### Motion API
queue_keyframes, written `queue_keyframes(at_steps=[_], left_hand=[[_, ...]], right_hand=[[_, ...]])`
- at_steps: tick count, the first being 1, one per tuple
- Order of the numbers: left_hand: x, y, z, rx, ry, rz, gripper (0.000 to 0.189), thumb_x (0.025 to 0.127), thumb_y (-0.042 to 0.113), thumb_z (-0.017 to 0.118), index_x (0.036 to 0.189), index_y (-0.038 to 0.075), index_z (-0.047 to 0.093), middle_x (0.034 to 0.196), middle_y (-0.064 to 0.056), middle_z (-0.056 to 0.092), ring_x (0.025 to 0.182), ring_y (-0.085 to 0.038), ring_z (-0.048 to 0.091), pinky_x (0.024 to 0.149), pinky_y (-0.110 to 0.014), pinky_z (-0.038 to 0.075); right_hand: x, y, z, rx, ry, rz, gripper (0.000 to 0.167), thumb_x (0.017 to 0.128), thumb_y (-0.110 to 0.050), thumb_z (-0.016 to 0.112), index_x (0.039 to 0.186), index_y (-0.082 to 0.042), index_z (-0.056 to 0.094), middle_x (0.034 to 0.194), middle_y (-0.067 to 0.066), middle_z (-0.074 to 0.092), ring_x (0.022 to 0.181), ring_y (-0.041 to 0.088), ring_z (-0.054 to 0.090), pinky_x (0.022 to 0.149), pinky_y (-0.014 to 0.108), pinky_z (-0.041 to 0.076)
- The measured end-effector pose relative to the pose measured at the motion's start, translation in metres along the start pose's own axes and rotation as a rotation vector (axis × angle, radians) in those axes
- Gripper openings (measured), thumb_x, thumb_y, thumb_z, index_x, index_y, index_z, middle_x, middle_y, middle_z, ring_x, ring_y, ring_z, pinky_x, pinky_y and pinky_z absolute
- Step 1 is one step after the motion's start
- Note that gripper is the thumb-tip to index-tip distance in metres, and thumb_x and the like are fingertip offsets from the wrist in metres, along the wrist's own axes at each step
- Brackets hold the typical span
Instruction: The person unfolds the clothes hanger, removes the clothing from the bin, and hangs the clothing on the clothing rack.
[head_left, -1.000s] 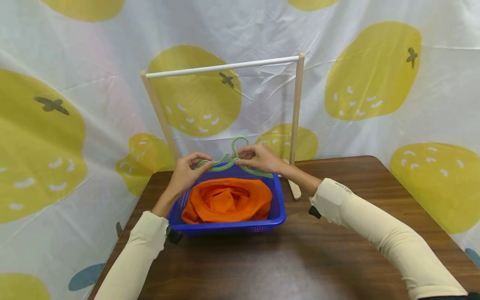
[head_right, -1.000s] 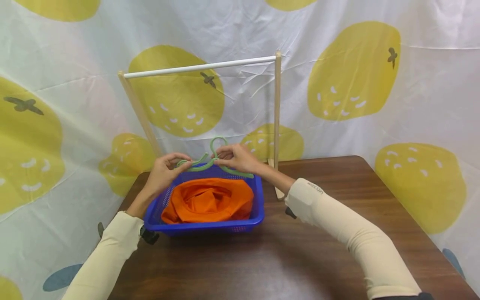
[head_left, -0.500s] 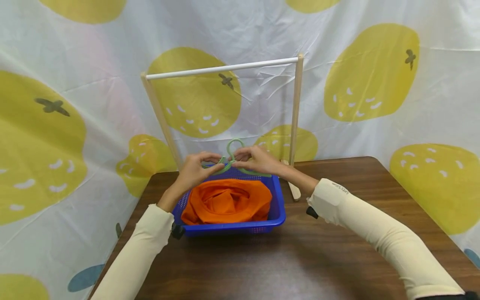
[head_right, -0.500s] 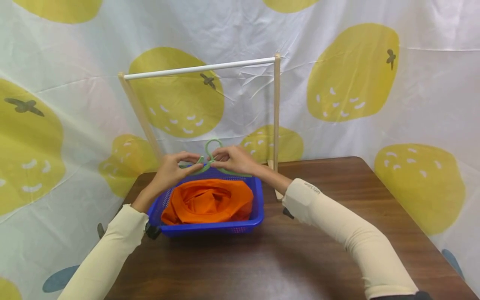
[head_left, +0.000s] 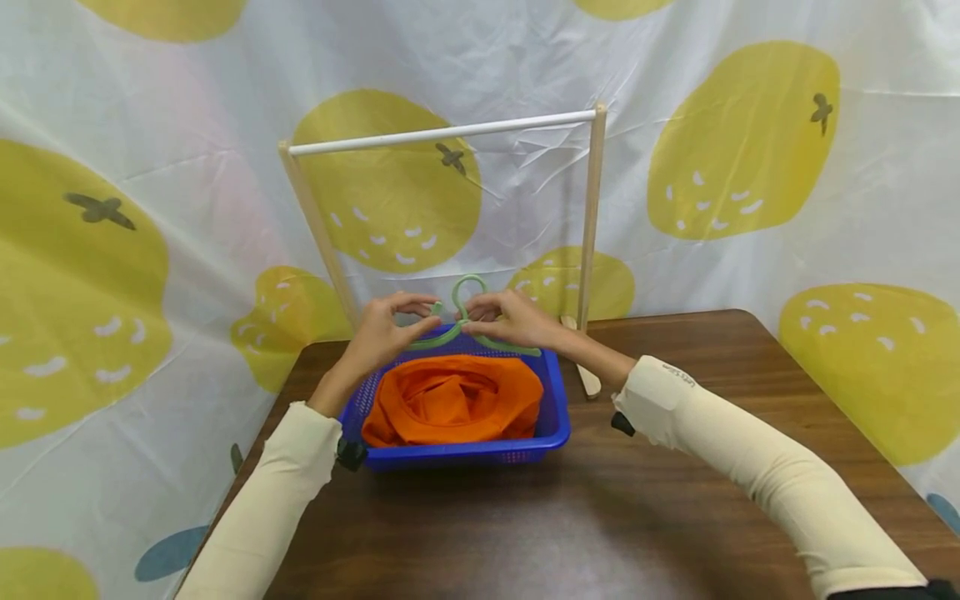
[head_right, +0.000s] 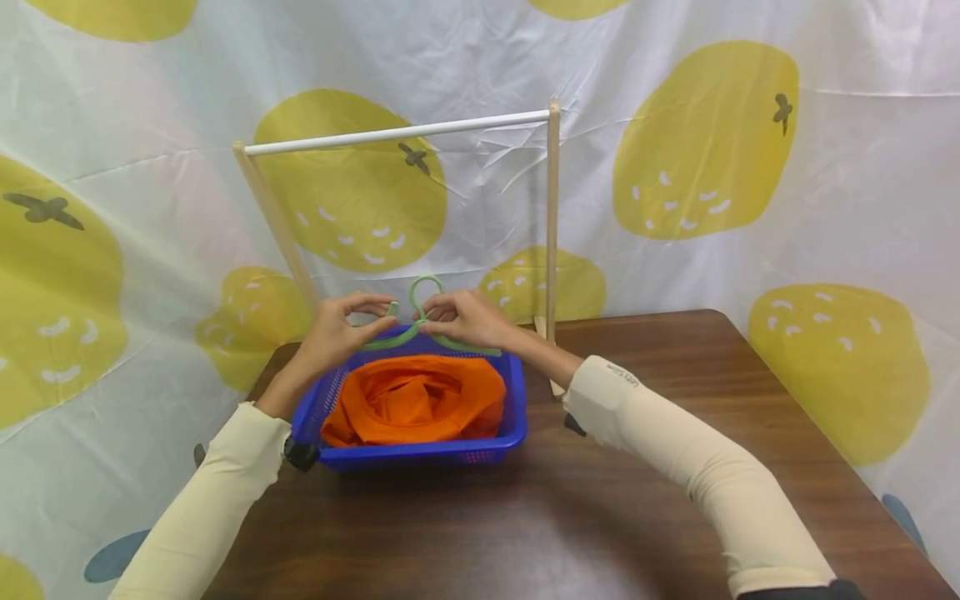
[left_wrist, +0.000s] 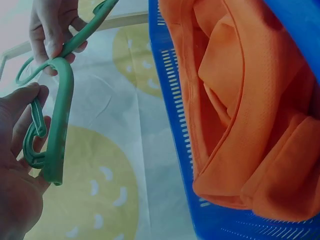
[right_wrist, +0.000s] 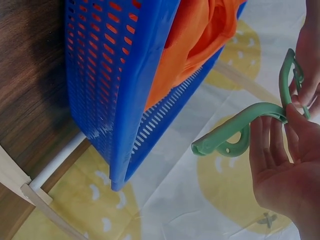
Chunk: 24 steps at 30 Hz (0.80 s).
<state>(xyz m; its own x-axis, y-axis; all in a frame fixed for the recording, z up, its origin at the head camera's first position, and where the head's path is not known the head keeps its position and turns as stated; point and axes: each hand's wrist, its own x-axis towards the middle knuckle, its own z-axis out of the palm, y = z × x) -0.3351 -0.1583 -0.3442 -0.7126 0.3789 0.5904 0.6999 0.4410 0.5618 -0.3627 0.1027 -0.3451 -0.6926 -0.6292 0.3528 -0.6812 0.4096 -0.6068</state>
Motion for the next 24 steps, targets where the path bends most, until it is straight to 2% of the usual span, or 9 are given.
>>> queue_keyframes(at_steps=[4, 7, 11, 14, 17, 21, 23, 24], left_hand=[[0.001, 0.000, -0.004, -0.006, 0.025, 0.016, 0.031, 0.090, 0.011, 0.083, 0.119, 0.006, 0.077, 0.096, -0.010, 0.079, 0.098, -0.030, 0.073, 0.089, -0.050, 0.058], [0.001, 0.000, -0.007, 0.001, 0.049, 0.025, 0.032, 0.089, 0.012, 0.084, 0.120, 0.007, 0.077, 0.095, -0.010, 0.079, 0.097, -0.030, 0.074, 0.084, -0.042, 0.058], [0.000, 0.000, -0.012, -0.028, 0.080, 0.019, 0.032, 0.089, 0.009, 0.083, 0.120, 0.007, 0.077, 0.096, -0.013, 0.078, 0.097, -0.032, 0.074, 0.067, -0.026, 0.057], [-0.002, -0.001, -0.017, -0.062, 0.102, 0.010, 0.032, 0.088, 0.006, 0.084, 0.120, 0.004, 0.077, 0.096, -0.016, 0.077, 0.096, -0.035, 0.073, 0.057, -0.020, 0.053], [-0.004, -0.002, -0.022, -0.071, 0.131, -0.002, 0.034, 0.087, 0.004, 0.083, 0.120, 0.003, 0.076, 0.095, -0.019, 0.077, 0.097, -0.038, 0.072, 0.067, -0.023, 0.055], [-0.009, 0.014, -0.034, -0.087, 0.157, -0.022, 0.033, 0.089, -0.002, 0.080, 0.121, -0.001, 0.074, 0.092, -0.023, 0.075, 0.099, -0.042, 0.069, 0.079, -0.024, 0.053], [-0.012, 0.023, -0.040, -0.088, 0.178, -0.024, 0.032, 0.089, -0.003, 0.080, 0.120, -0.002, 0.074, 0.091, -0.024, 0.074, 0.096, -0.036, 0.070, 0.079, -0.020, 0.049], [-0.013, 0.028, -0.043, -0.080, 0.187, -0.035, 0.032, 0.089, -0.004, 0.079, 0.120, -0.004, 0.074, 0.093, -0.025, 0.074, 0.095, -0.031, 0.070, 0.074, -0.020, 0.048]], right_hand=[[-0.001, 0.000, 0.001, 0.004, -0.004, 0.009, 0.032, 0.099, -0.024, 0.074, 0.124, -0.004, 0.074, 0.107, 0.008, 0.079, 0.095, 0.020, 0.076, 0.082, 0.034, 0.060], [-0.002, 0.000, 0.001, 0.004, -0.008, 0.009, 0.029, 0.099, -0.024, 0.074, 0.122, -0.007, 0.074, 0.106, 0.007, 0.079, 0.093, 0.018, 0.075, 0.077, 0.033, 0.060], [-0.004, 0.001, 0.001, -0.005, -0.009, 0.001, 0.029, 0.099, -0.024, 0.075, 0.122, -0.007, 0.074, 0.105, 0.006, 0.079, 0.090, 0.017, 0.075, 0.074, 0.031, 0.060], [-0.004, 0.001, 0.001, -0.011, -0.013, -0.002, 0.028, 0.099, -0.024, 0.074, 0.122, -0.007, 0.074, 0.104, 0.006, 0.079, 0.090, 0.018, 0.076, 0.074, 0.032, 0.060], [-0.004, -0.001, 0.001, -0.017, -0.019, -0.006, 0.030, 0.099, -0.024, 0.074, 0.122, -0.005, 0.074, 0.104, 0.006, 0.079, 0.092, 0.020, 0.076, 0.080, 0.034, 0.060], [-0.004, 0.000, 0.001, -0.029, -0.016, -0.024, 0.032, 0.099, -0.022, 0.074, 0.123, -0.002, 0.074, 0.104, 0.007, 0.079, 0.093, 0.019, 0.076, 0.083, 0.034, 0.060], [-0.003, 0.001, 0.001, -0.032, -0.013, -0.037, 0.030, 0.098, -0.021, 0.075, 0.122, -0.003, 0.074, 0.104, 0.008, 0.079, 0.093, 0.019, 0.076, 0.083, 0.034, 0.060], [-0.004, 0.002, 0.001, -0.031, -0.012, -0.041, 0.029, 0.098, -0.021, 0.075, 0.122, -0.003, 0.074, 0.104, 0.008, 0.079, 0.093, 0.019, 0.076, 0.083, 0.035, 0.060]])
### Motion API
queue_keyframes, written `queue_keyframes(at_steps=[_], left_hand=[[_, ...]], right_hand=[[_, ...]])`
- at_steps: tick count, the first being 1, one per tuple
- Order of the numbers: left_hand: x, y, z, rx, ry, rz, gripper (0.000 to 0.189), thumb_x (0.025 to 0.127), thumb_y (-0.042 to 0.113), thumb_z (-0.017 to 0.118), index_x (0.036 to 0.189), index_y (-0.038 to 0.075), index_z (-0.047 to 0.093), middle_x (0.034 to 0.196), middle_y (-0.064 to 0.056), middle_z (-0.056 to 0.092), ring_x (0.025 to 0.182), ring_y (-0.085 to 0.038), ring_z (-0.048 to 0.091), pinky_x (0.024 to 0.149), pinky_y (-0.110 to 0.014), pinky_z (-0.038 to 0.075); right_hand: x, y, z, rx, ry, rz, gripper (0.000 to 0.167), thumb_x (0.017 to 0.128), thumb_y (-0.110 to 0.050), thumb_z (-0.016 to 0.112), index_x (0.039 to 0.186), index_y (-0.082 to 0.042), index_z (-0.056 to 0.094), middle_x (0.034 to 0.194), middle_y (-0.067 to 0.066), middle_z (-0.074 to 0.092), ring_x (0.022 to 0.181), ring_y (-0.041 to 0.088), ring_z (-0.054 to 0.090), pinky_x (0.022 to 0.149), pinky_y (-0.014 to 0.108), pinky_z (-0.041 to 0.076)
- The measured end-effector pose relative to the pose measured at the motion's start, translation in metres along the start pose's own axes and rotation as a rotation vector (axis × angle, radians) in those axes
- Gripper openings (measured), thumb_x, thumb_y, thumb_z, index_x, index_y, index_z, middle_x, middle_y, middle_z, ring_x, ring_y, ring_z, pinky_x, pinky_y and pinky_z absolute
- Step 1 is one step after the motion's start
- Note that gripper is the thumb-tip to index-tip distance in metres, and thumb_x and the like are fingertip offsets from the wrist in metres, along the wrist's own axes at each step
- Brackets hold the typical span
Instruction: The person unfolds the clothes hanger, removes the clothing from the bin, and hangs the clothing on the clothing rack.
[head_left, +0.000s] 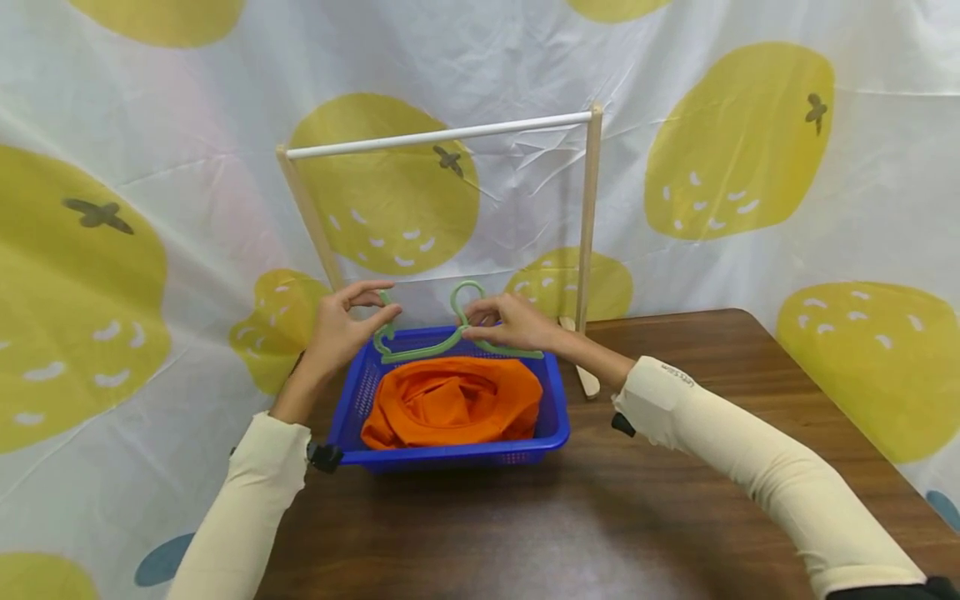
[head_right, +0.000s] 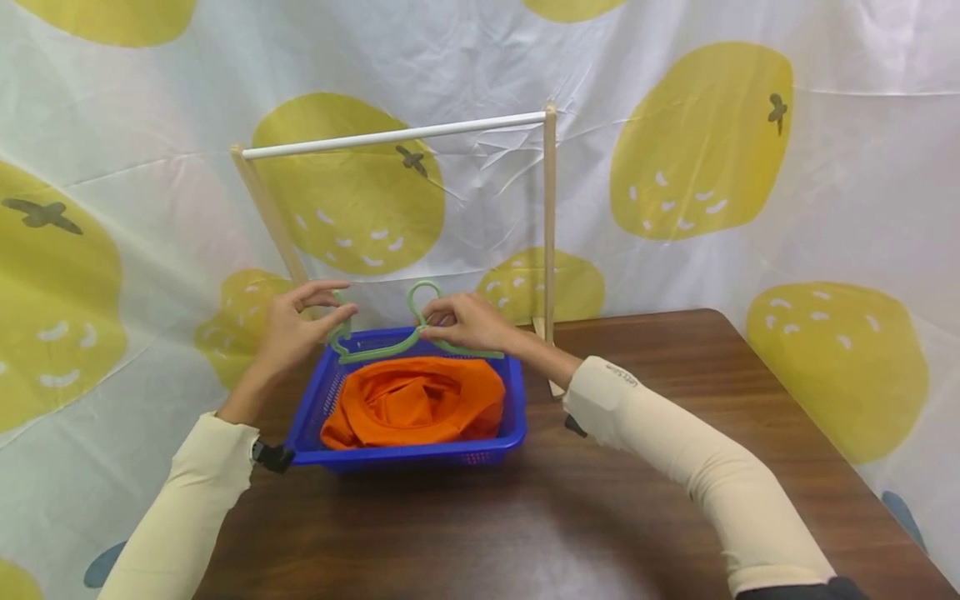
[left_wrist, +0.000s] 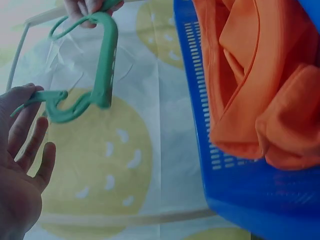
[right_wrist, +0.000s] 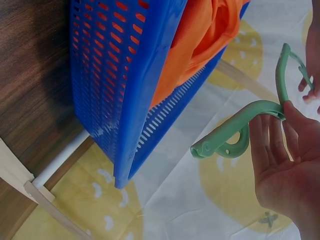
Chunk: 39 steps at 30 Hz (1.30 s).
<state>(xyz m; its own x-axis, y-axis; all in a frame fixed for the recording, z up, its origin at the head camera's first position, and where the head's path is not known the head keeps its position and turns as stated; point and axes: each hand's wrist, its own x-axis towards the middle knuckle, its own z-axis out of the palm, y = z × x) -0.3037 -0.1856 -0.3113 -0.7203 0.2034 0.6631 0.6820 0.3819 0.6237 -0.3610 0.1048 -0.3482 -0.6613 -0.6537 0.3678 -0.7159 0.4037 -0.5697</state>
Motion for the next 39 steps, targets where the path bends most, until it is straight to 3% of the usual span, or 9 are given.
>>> queue_keyframes(at_steps=[3, 6, 12, 18, 21, 25, 33, 39], left_hand=[[-0.003, 0.001, -0.008, 0.022, 0.042, -0.005, 0.031, 0.088, -0.003, 0.080, 0.118, -0.004, 0.074, 0.098, -0.025, 0.075, 0.089, -0.011, 0.069, 0.076, -0.020, 0.046], [-0.005, 0.000, -0.016, 0.015, 0.071, 0.004, 0.031, 0.087, -0.006, 0.080, 0.117, -0.006, 0.074, 0.098, -0.028, 0.075, 0.085, -0.003, 0.068, 0.078, -0.019, 0.048], [-0.015, -0.003, -0.032, -0.015, 0.138, 0.014, 0.031, 0.084, -0.011, 0.079, 0.115, -0.010, 0.073, 0.092, -0.033, 0.072, 0.089, -0.008, 0.070, 0.090, -0.022, 0.052], [-0.031, -0.013, -0.044, -0.047, 0.175, -0.001, 0.028, 0.083, -0.016, 0.077, 0.109, -0.015, 0.071, 0.088, -0.035, 0.070, 0.091, -0.005, 0.069, 0.093, -0.021, 0.049], [-0.039, -0.019, -0.047, -0.063, 0.175, -0.032, 0.026, 0.082, -0.016, 0.077, 0.108, -0.015, 0.071, 0.088, -0.034, 0.071, 0.094, -0.007, 0.069, 0.094, -0.021, 0.047], [-0.049, -0.025, -0.051, -0.085, 0.169, -0.087, 0.025, 0.084, -0.013, 0.077, 0.109, -0.014, 0.071, 0.089, -0.031, 0.072, 0.088, -0.009, 0.071, 0.085, -0.017, 0.052], [-0.067, -0.037, -0.047, -0.061, 0.149, -0.141, 0.027, 0.086, -0.009, 0.078, 0.112, -0.012, 0.071, 0.093, -0.032, 0.072, 0.081, -0.007, 0.070, 0.075, -0.016, 0.052], [-0.070, -0.063, -0.039, -0.015, 0.135, -0.155, 0.028, 0.086, -0.004, 0.081, 0.113, -0.005, 0.074, 0.091, -0.027, 0.073, 0.078, -0.010, 0.070, 0.074, -0.015, 0.052]], right_hand=[[-0.001, 0.001, -0.002, 0.014, -0.002, -0.007, 0.028, 0.098, -0.019, 0.075, 0.121, -0.003, 0.074, 0.105, 0.009, 0.079, 0.095, 0.021, 0.076, 0.086, 0.036, 0.060], [-0.002, 0.002, -0.004, 0.039, -0.006, 0.011, 0.027, 0.098, -0.018, 0.075, 0.120, -0.002, 0.074, 0.106, 0.010, 0.078, 0.095, 0.022, 0.075, 0.086, 0.036, 0.060], [-0.003, 0.003, -0.010, 0.036, 0.017, 0.034, 0.026, 0.098, -0.019, 0.075, 0.119, -0.004, 0.075, 0.104, 0.009, 0.079, 0.090, 0.020, 0.076, 0.081, 0.032, 0.061], [0.000, 0.003, -0.011, 0.013, 0.029, 0.027, 0.028, 0.097, -0.021, 0.076, 0.120, -0.004, 0.076, 0.104, 0.009, 0.079, 0.089, 0.019, 0.076, 0.081, 0.031, 0.061], [0.000, 0.001, -0.011, 0.009, 0.030, 0.041, 0.032, 0.097, -0.021, 0.076, 0.122, -0.002, 0.074, 0.106, 0.010, 0.078, 0.090, 0.020, 0.076, 0.082, 0.031, 0.060], [0.001, -0.002, -0.011, 0.009, 0.038, 0.039, 0.031, 0.098, -0.020, 0.075, 0.122, -0.001, 0.073, 0.106, 0.012, 0.078, 0.091, 0.022, 0.076, 0.081, 0.032, 0.060], [0.002, -0.003, -0.011, -0.030, 0.110, 0.019, 0.020, 0.095, -0.018, 0.078, 0.113, -0.007, 0.079, 0.099, 0.008, 0.079, 0.082, 0.018, 0.076, 0.072, 0.031, 0.060], [0.004, -0.001, -0.007, -0.018, 0.076, 0.006, 0.021, 0.098, -0.019, 0.075, 0.116, -0.009, 0.078, 0.102, 0.007, 0.079, 0.086, 0.018, 0.075, 0.074, 0.031, 0.060]])
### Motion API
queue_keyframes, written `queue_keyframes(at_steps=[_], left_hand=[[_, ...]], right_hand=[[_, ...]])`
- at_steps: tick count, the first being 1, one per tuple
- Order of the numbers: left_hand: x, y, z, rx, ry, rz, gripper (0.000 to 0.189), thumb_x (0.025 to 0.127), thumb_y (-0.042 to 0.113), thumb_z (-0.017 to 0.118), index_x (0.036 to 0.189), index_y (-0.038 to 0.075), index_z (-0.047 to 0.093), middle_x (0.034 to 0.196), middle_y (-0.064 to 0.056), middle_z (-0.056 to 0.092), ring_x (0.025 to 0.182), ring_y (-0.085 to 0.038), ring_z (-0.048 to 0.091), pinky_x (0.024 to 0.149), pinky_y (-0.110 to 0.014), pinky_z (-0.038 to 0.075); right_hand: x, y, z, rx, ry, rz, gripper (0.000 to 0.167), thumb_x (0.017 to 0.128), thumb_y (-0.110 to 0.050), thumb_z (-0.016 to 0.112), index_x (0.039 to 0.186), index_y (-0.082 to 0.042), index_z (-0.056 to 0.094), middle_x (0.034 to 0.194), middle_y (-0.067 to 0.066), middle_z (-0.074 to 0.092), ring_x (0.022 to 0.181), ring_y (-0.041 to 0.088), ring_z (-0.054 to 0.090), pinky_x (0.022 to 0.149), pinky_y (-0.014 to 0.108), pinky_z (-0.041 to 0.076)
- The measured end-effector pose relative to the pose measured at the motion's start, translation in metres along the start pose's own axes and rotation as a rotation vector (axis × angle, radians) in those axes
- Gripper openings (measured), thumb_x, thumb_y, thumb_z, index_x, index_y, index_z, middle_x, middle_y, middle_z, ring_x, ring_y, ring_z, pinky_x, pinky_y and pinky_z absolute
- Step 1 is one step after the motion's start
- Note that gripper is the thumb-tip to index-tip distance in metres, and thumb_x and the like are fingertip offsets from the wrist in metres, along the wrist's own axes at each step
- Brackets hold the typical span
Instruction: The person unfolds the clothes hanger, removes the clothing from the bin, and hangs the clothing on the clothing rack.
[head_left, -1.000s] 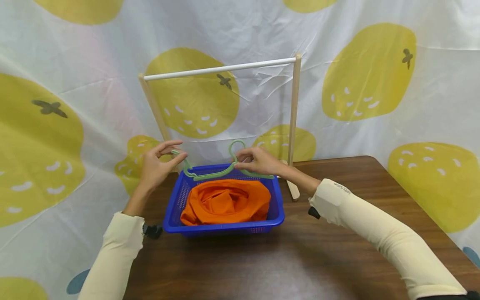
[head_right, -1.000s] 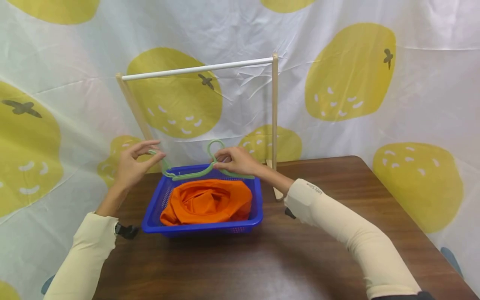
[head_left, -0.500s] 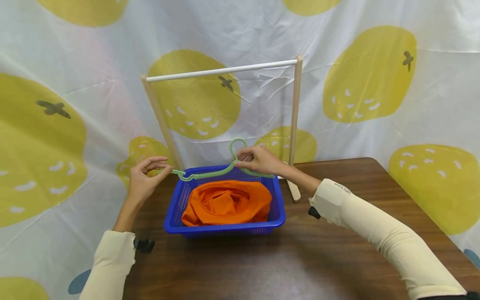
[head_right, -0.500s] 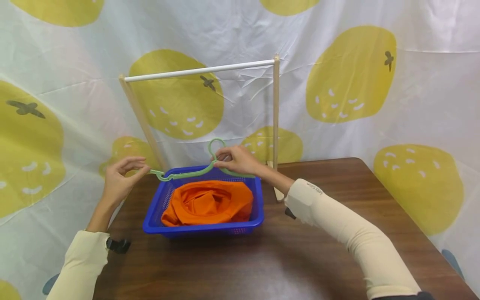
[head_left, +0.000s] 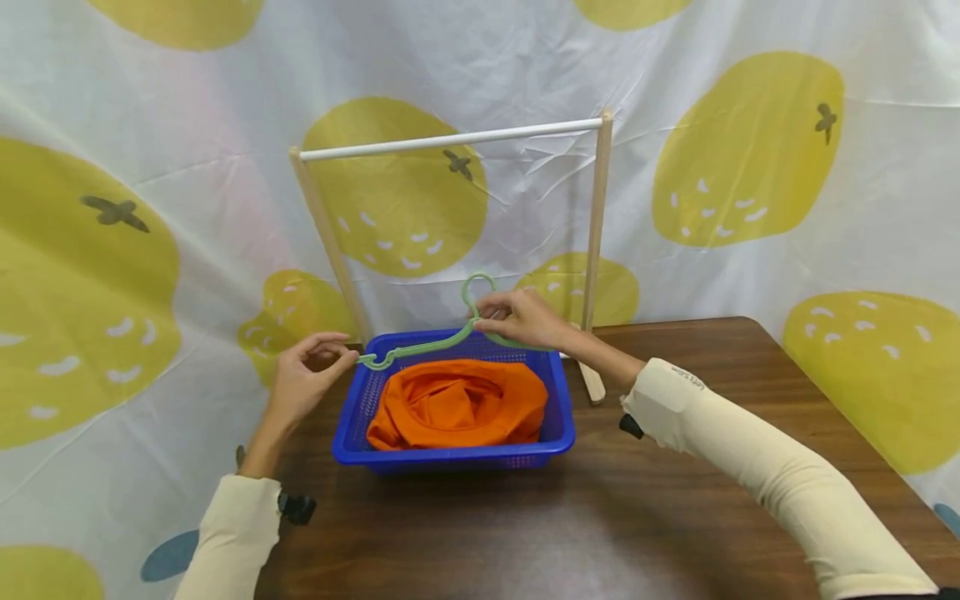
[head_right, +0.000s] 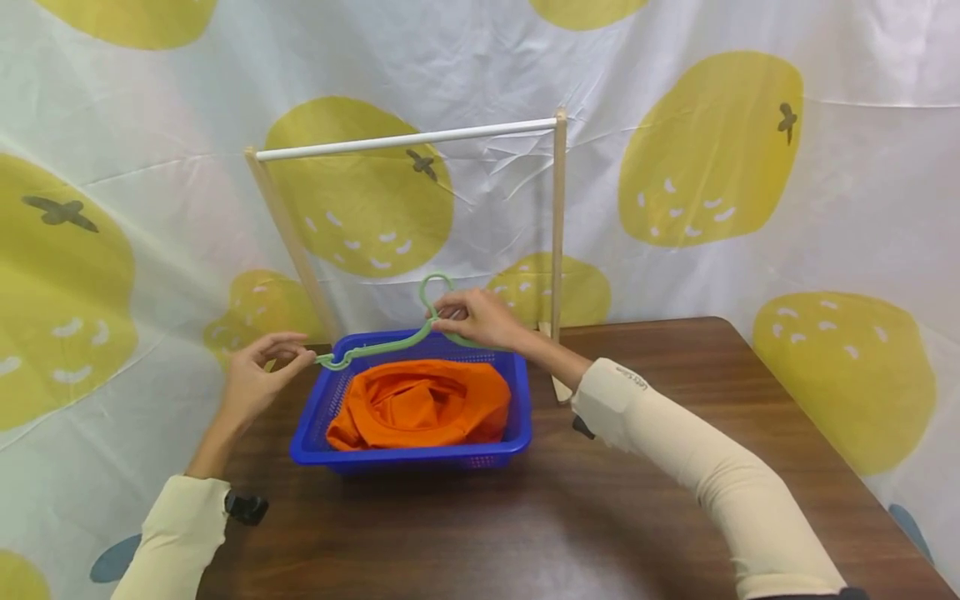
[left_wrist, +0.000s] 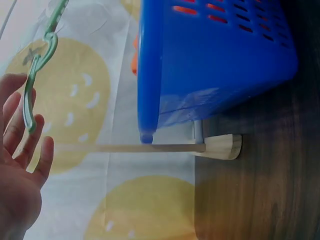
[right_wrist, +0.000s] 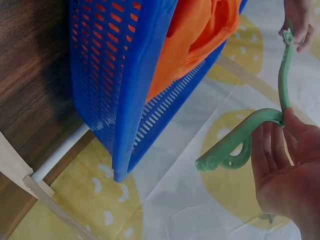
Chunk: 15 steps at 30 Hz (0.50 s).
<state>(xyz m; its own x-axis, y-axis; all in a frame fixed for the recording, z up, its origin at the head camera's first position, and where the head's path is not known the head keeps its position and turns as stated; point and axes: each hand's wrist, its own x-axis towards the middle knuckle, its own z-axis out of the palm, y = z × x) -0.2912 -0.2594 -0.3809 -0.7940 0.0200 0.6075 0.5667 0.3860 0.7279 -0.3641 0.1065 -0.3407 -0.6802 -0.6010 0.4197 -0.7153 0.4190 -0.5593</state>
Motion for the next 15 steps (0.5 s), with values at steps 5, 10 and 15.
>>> queue_keyframes(at_steps=[5, 10, 15], left_hand=[[0.006, -0.008, 0.008, 0.093, -0.067, 0.046, 0.029, 0.087, 0.009, 0.085, 0.114, 0.005, 0.077, 0.089, -0.013, 0.075, 0.084, -0.015, 0.070, 0.081, -0.019, 0.055], [0.008, -0.002, 0.017, 0.210, -0.132, 0.129, 0.027, 0.084, 0.014, 0.089, 0.109, 0.011, 0.079, 0.091, -0.004, 0.073, 0.089, -0.019, 0.071, 0.080, -0.023, 0.057], [0.010, 0.002, 0.028, 0.302, -0.190, 0.227, 0.026, 0.082, 0.014, 0.090, 0.105, 0.008, 0.081, 0.094, -0.006, 0.074, 0.091, -0.025, 0.069, 0.081, -0.041, 0.059]], right_hand=[[0.001, -0.001, 0.002, 0.022, -0.003, -0.005, 0.021, 0.099, -0.017, 0.074, 0.117, -0.009, 0.078, 0.103, 0.007, 0.079, 0.090, 0.018, 0.075, 0.078, 0.032, 0.060], [0.003, -0.005, 0.005, 0.009, 0.007, -0.004, 0.022, 0.099, -0.020, 0.074, 0.118, -0.010, 0.078, 0.104, 0.006, 0.079, 0.093, 0.017, 0.075, 0.080, 0.032, 0.059], [0.006, -0.008, 0.008, -0.015, -0.001, -0.008, 0.024, 0.099, -0.021, 0.074, 0.120, -0.010, 0.078, 0.104, 0.005, 0.079, 0.091, 0.017, 0.074, 0.079, 0.031, 0.059]])
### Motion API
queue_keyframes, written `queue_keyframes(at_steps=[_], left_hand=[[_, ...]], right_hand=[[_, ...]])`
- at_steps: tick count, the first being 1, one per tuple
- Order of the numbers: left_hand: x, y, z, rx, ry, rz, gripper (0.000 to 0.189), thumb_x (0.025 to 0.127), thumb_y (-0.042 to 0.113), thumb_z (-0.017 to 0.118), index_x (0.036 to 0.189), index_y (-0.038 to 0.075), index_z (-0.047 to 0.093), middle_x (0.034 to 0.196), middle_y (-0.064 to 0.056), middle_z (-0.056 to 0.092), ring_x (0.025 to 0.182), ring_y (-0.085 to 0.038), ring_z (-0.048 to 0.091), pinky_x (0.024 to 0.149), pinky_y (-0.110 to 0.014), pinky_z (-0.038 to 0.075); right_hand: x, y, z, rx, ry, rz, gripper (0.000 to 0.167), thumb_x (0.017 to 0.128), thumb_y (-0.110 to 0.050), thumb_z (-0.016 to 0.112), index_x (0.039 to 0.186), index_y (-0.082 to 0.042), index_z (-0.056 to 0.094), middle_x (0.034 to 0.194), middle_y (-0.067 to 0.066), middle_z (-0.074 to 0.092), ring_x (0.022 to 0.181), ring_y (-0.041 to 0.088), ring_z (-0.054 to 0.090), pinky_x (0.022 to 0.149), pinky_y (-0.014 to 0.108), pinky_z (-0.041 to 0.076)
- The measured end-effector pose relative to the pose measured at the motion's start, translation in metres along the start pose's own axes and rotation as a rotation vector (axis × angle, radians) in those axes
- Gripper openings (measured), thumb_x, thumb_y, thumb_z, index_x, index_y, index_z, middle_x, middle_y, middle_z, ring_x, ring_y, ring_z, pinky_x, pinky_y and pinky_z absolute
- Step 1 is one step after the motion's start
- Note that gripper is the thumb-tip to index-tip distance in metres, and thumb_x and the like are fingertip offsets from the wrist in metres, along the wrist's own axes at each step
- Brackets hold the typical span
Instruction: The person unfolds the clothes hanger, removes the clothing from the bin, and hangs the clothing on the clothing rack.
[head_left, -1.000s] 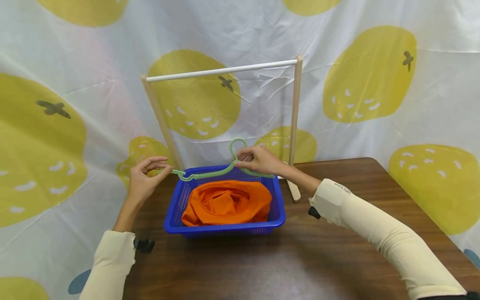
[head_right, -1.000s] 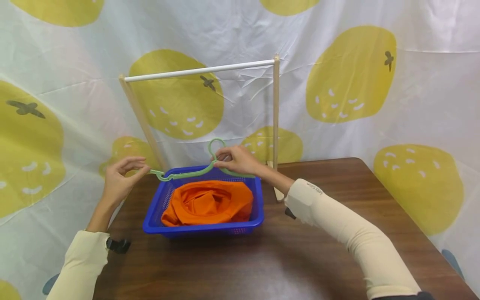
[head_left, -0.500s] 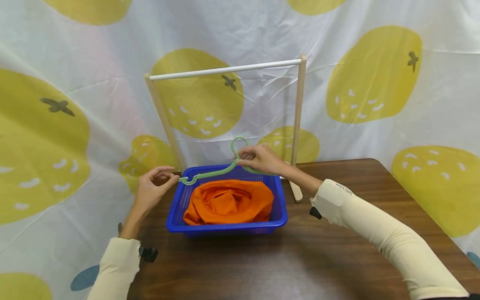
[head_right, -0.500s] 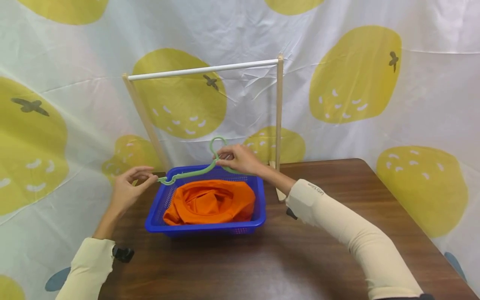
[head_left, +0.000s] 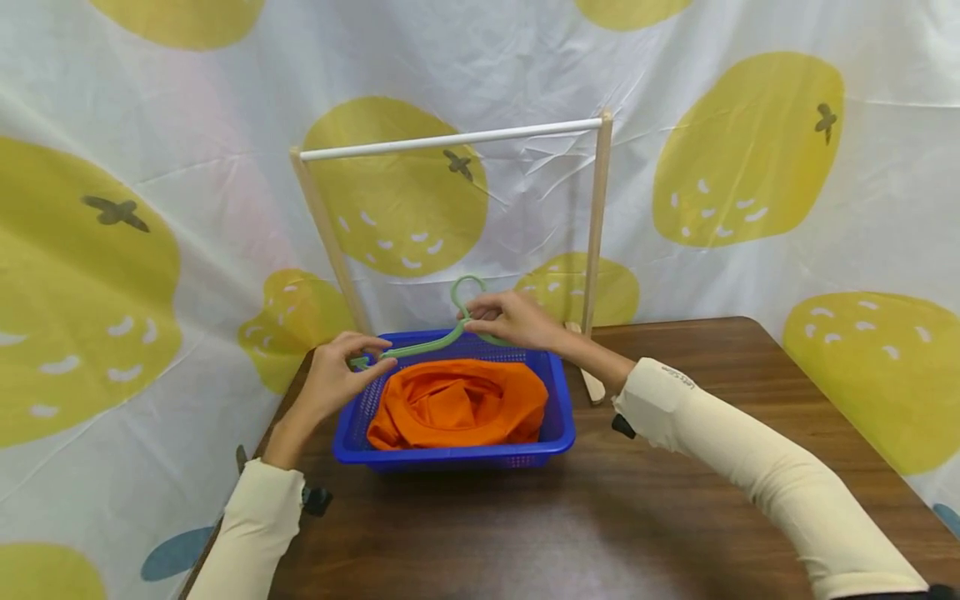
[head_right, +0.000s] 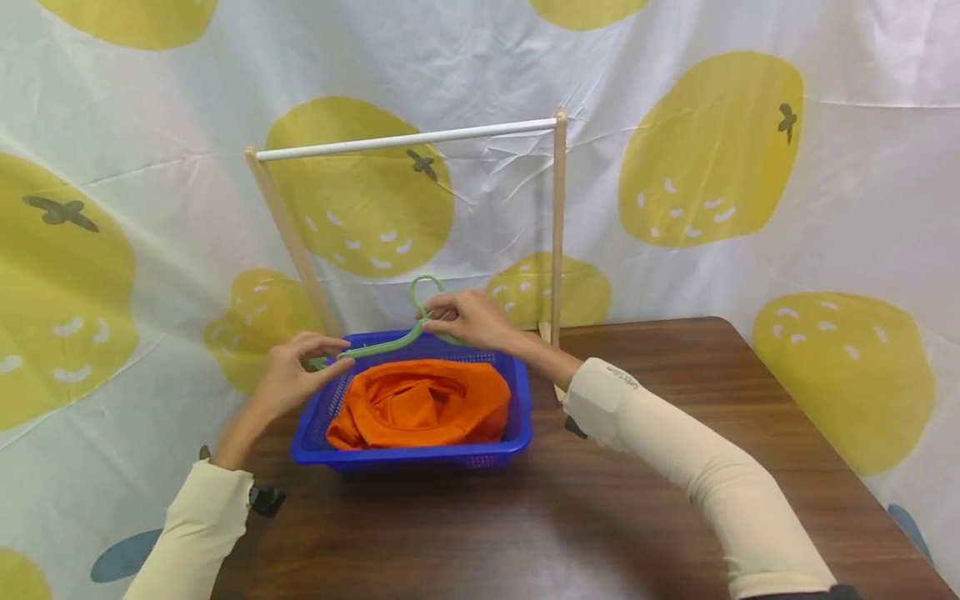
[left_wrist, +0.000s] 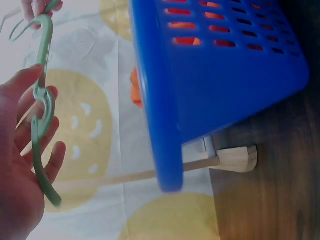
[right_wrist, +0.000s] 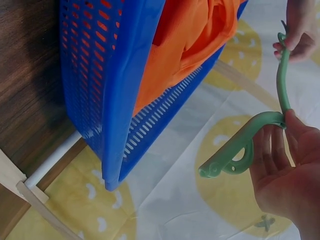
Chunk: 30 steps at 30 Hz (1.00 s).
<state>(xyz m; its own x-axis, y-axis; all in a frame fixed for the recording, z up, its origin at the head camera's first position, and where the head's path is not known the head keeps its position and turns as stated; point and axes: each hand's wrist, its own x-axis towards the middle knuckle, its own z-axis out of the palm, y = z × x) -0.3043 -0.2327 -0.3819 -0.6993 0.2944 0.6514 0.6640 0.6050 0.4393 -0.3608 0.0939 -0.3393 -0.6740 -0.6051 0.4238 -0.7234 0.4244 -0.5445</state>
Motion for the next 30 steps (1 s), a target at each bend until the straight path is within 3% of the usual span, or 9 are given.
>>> queue_keyframes(at_steps=[4, 8, 13, 19, 25, 30], left_hand=[[0.004, 0.001, 0.005, 0.028, -0.024, 0.036, 0.023, 0.082, 0.013, 0.090, 0.103, 0.008, 0.083, 0.096, -0.007, 0.075, 0.088, -0.025, 0.067, 0.072, -0.045, 0.055], [0.005, 0.000, 0.007, 0.035, -0.023, 0.044, 0.020, 0.083, 0.014, 0.089, 0.101, 0.010, 0.083, 0.094, -0.005, 0.073, 0.084, -0.020, 0.064, 0.067, -0.040, 0.052], [0.005, -0.003, 0.005, 0.048, 0.001, 0.018, 0.019, 0.083, 0.016, 0.089, 0.101, 0.012, 0.084, 0.096, -0.004, 0.074, 0.085, -0.017, 0.063, 0.071, -0.029, 0.051], [0.008, 0.000, 0.002, 0.026, 0.004, 0.035, 0.020, 0.081, 0.011, 0.090, 0.101, 0.010, 0.084, 0.095, -0.006, 0.074, 0.083, -0.019, 0.062, 0.069, -0.037, 0.053], [0.013, 0.002, 0.007, 0.012, 0.002, 0.026, 0.020, 0.083, 0.013, 0.090, 0.101, 0.010, 0.084, 0.095, -0.007, 0.074, 0.081, -0.018, 0.059, 0.066, -0.028, 0.048], [0.021, 0.006, 0.014, -0.019, -0.010, 0.032, 0.019, 0.083, 0.013, 0.089, 0.101, 0.008, 0.083, 0.097, -0.008, 0.076, 0.088, -0.022, 0.063, 0.073, -0.037, 0.051]], right_hand=[[0.001, -0.001, 0.001, 0.011, -0.013, -0.006, 0.025, 0.099, -0.019, 0.074, 0.121, -0.008, 0.077, 0.103, 0.007, 0.079, 0.090, 0.017, 0.075, 0.078, 0.030, 0.059], [-0.002, 0.003, -0.001, 0.018, -0.031, -0.006, 0.028, 0.097, -0.018, 0.076, 0.122, -0.005, 0.076, 0.103, 0.009, 0.079, 0.090, 0.019, 0.075, 0.080, 0.033, 0.060], [-0.013, 0.015, -0.009, -0.012, -0.060, 0.009, 0.028, 0.094, -0.018, 0.080, 0.117, -0.003, 0.078, 0.105, 0.010, 0.079, 0.094, 0.023, 0.075, 0.086, 0.036, 0.060], [-0.029, 0.026, -0.019, -0.074, -0.045, 0.004, 0.018, 0.092, -0.019, 0.081, 0.108, -0.009, 0.083, 0.107, 0.004, 0.079, 0.103, 0.023, 0.073, 0.089, 0.044, 0.058], [-0.033, 0.028, -0.024, -0.111, -0.036, 0.005, 0.018, 0.095, -0.023, 0.078, 0.110, -0.012, 0.083, 0.107, 0.002, 0.079, 0.096, 0.020, 0.073, 0.080, 0.037, 0.059], [-0.035, 0.030, -0.025, -0.134, -0.010, 0.000, 0.017, 0.095, -0.021, 0.078, 0.109, -0.012, 0.083, 0.105, 0.002, 0.079, 0.091, 0.018, 0.074, 0.076, 0.034, 0.059]])
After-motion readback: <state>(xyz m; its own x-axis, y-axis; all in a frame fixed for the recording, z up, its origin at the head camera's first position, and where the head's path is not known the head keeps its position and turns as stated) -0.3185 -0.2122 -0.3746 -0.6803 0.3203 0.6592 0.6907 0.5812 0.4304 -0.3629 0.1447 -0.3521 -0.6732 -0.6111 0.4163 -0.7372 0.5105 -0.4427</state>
